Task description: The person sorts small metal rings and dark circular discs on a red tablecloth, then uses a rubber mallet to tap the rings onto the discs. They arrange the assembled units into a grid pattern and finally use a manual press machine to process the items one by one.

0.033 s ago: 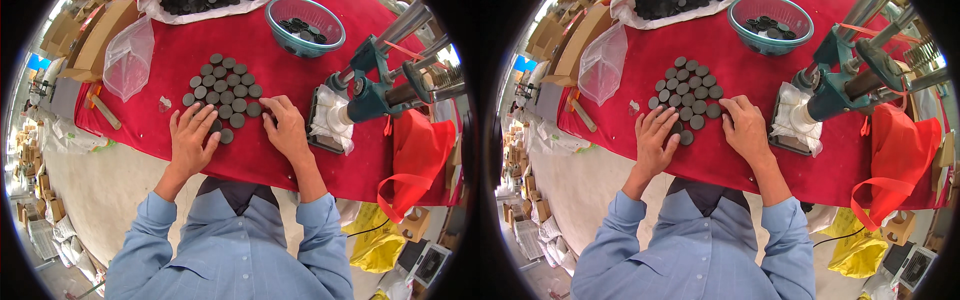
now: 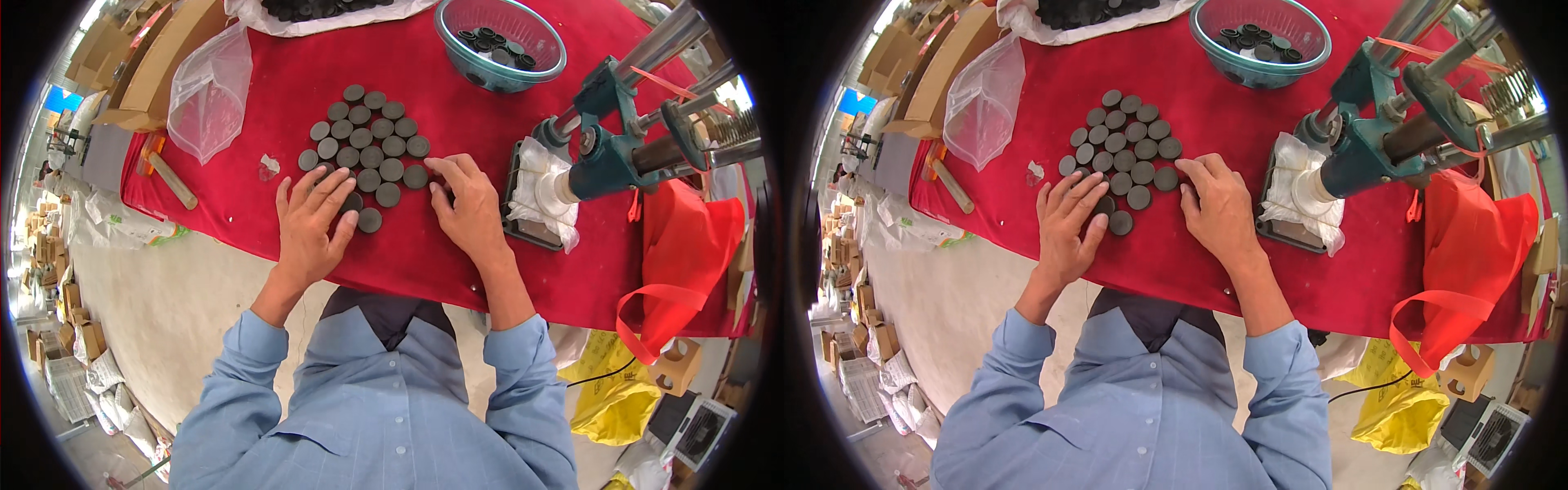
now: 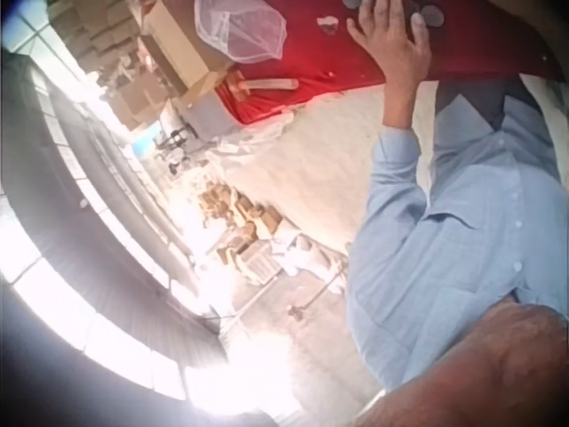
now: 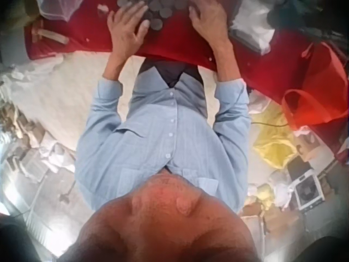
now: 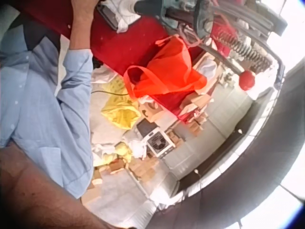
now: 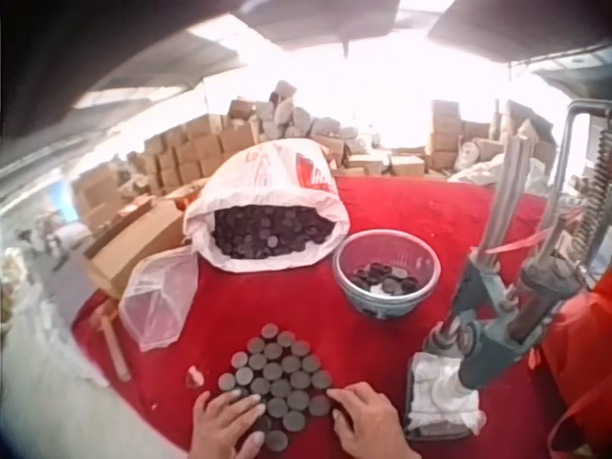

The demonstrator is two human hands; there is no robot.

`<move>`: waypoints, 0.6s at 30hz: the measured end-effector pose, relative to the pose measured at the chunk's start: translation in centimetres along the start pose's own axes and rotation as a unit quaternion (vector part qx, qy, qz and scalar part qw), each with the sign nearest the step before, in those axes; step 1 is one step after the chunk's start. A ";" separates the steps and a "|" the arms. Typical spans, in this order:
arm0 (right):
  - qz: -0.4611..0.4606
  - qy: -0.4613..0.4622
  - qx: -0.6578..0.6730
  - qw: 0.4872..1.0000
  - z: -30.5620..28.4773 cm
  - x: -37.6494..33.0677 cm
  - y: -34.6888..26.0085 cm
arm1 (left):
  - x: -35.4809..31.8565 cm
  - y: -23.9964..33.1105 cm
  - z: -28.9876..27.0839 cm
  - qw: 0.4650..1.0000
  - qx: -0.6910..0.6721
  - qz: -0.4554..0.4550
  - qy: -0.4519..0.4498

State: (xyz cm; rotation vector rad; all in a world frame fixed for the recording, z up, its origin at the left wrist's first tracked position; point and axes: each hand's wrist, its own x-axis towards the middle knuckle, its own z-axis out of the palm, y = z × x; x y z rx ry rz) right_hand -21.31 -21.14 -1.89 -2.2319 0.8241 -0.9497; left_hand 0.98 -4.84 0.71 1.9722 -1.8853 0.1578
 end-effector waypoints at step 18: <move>-0.009 -0.003 -0.012 1.000 -0.2 0.2 0.0 | -4.3 -2.8 -1.3 0.988 -0.049 -0.147 0.021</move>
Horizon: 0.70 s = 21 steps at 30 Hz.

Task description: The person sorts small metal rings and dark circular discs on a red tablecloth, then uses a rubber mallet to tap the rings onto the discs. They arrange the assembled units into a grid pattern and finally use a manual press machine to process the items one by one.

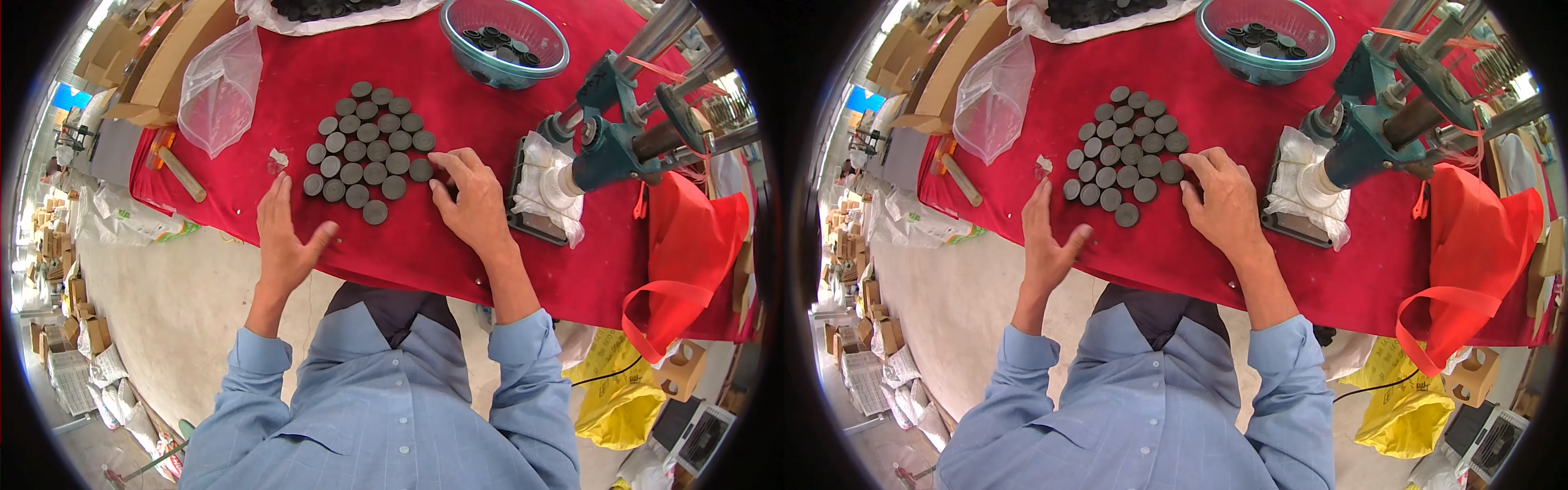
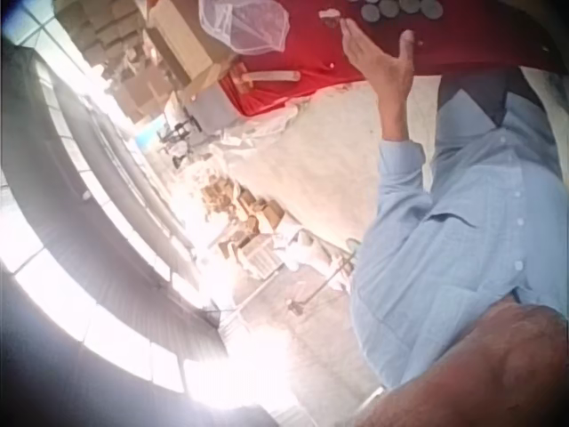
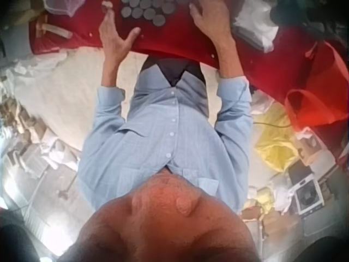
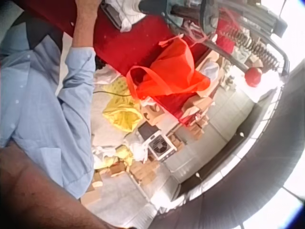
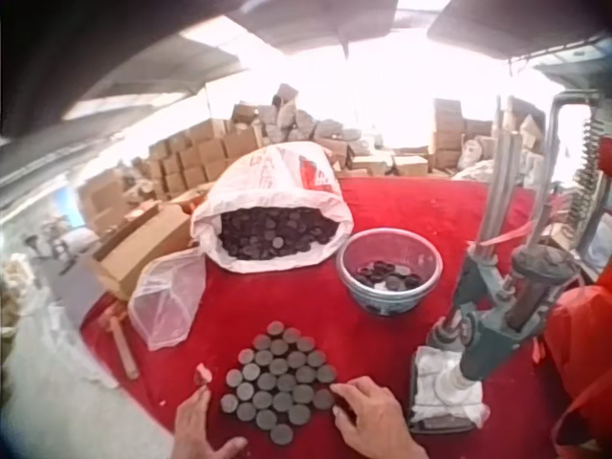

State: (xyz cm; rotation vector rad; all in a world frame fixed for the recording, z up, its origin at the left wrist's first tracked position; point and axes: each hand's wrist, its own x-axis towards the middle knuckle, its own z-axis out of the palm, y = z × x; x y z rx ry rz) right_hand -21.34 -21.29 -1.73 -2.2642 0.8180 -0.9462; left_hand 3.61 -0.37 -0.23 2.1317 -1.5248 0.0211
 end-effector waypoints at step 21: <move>0.002 -0.036 -0.015 0.999 -0.5 0.3 -1.2 | 2.9 3.2 1.6 0.993 0.090 0.073 -0.009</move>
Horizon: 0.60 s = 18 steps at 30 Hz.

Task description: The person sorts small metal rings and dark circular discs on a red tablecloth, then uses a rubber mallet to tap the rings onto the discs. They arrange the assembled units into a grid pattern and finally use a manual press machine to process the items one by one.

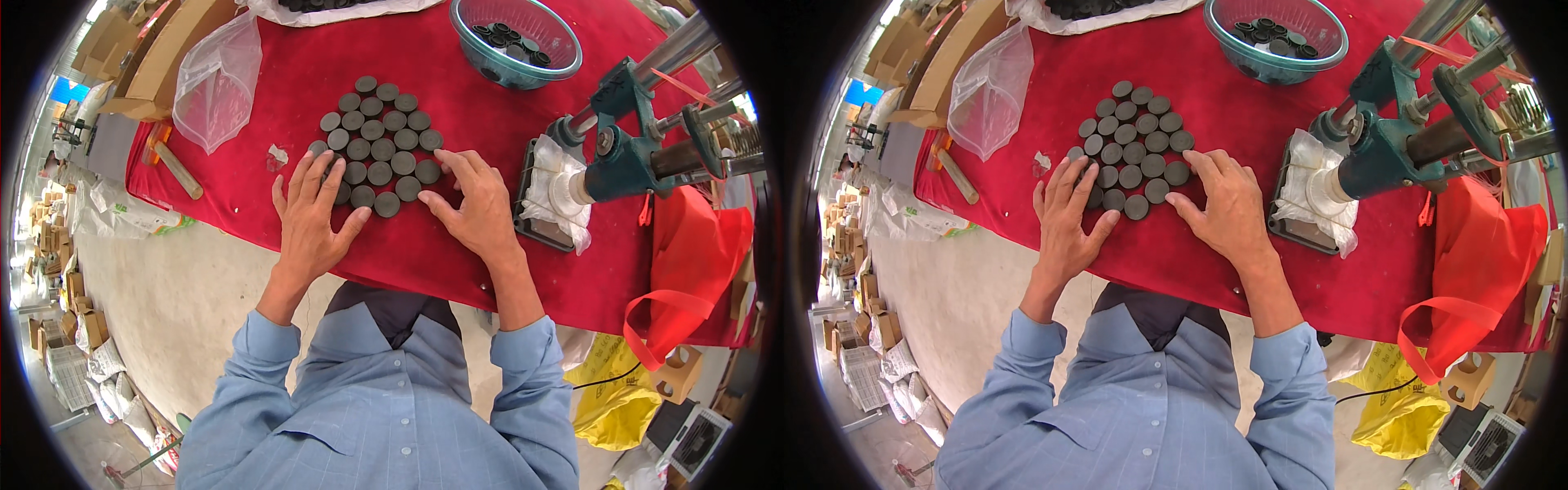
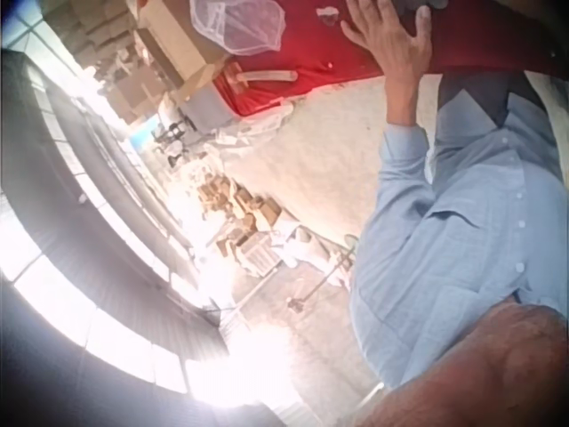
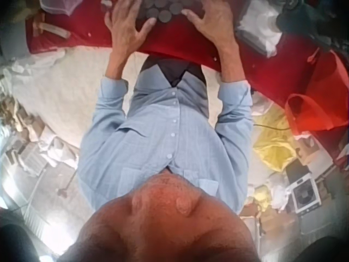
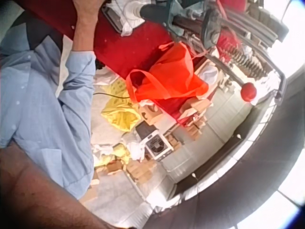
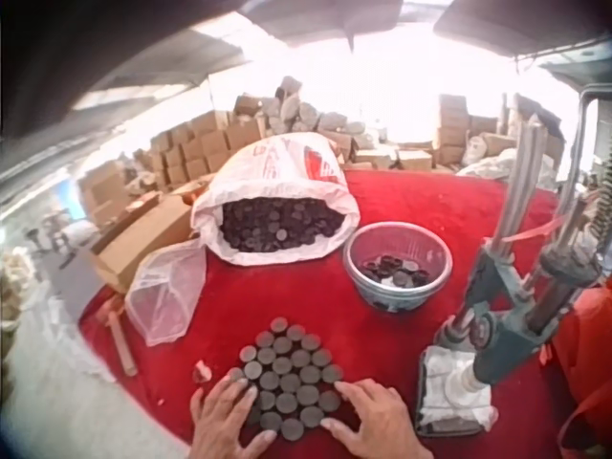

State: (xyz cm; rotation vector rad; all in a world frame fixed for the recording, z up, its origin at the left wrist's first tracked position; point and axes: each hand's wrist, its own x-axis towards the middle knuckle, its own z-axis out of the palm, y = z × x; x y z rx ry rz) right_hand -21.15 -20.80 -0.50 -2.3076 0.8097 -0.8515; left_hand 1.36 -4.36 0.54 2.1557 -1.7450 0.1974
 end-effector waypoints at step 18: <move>-0.014 0.017 0.019 1.000 0.2 -0.1 0.4 | -0.1 -2.5 0.1 0.989 -0.106 0.040 0.100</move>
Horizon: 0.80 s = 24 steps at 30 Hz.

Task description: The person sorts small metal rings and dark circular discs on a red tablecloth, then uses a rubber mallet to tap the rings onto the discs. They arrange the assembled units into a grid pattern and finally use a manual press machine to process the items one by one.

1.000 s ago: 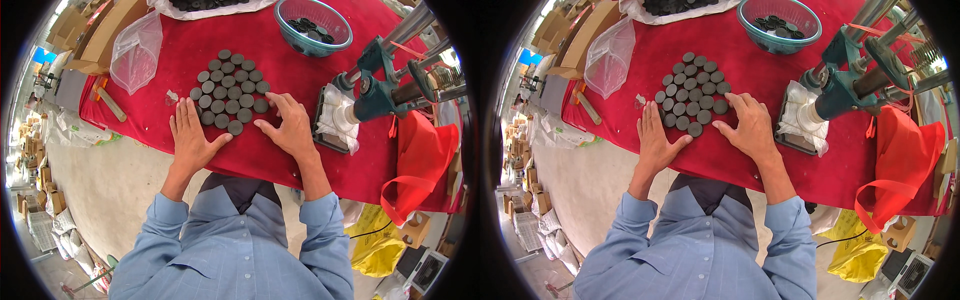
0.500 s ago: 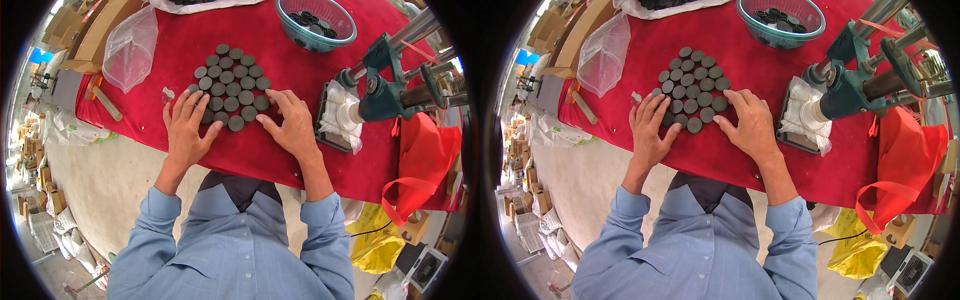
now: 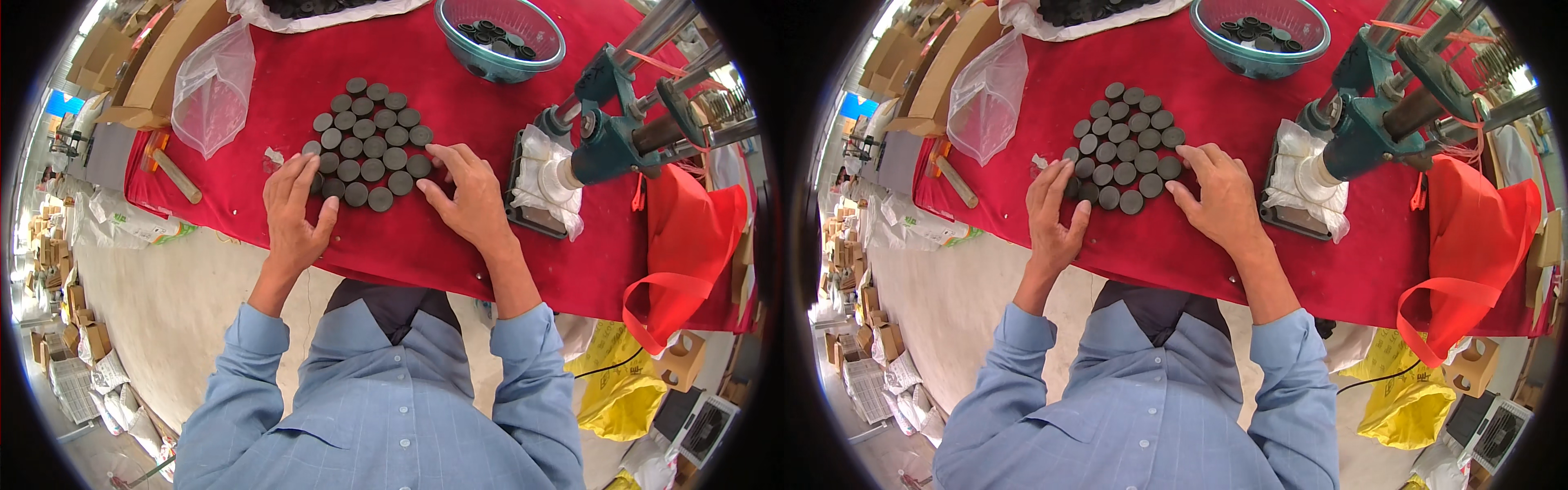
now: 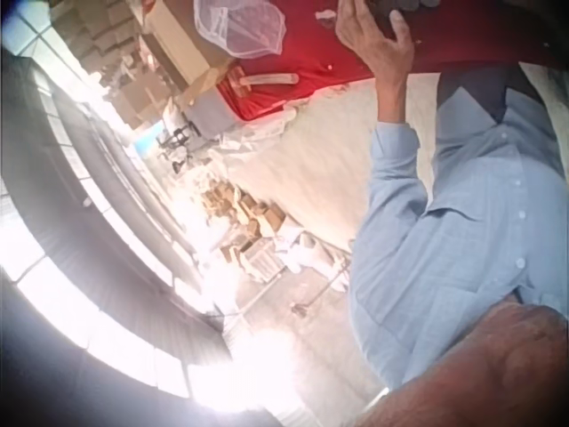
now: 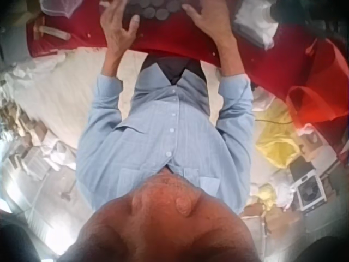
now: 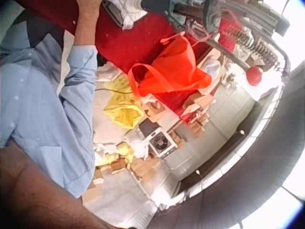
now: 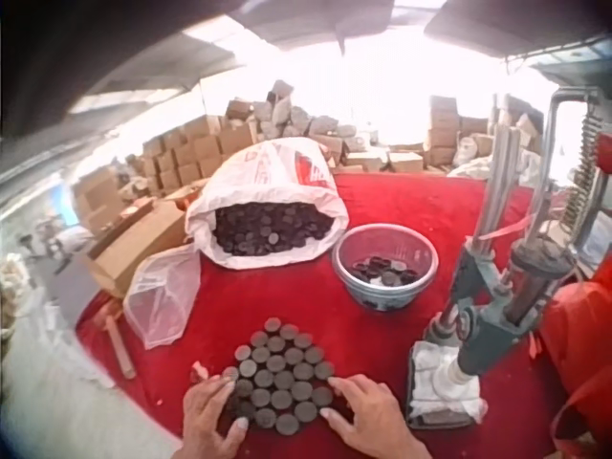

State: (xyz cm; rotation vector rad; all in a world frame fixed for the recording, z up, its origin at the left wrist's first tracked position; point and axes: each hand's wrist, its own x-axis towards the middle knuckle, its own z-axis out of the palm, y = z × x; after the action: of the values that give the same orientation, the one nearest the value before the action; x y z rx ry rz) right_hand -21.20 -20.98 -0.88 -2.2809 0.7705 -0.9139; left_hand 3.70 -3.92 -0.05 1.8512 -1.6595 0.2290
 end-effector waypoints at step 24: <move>0.000 -0.002 -0.034 0.999 0.2 -0.3 -0.1 | -1.3 5.3 0.5 0.994 0.047 0.029 -0.089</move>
State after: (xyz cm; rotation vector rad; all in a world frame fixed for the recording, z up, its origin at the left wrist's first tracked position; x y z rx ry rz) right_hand -21.23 -20.63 -1.11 -2.3419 0.8108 -0.8950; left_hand -1.70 -3.14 0.71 1.9424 -1.8543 0.1742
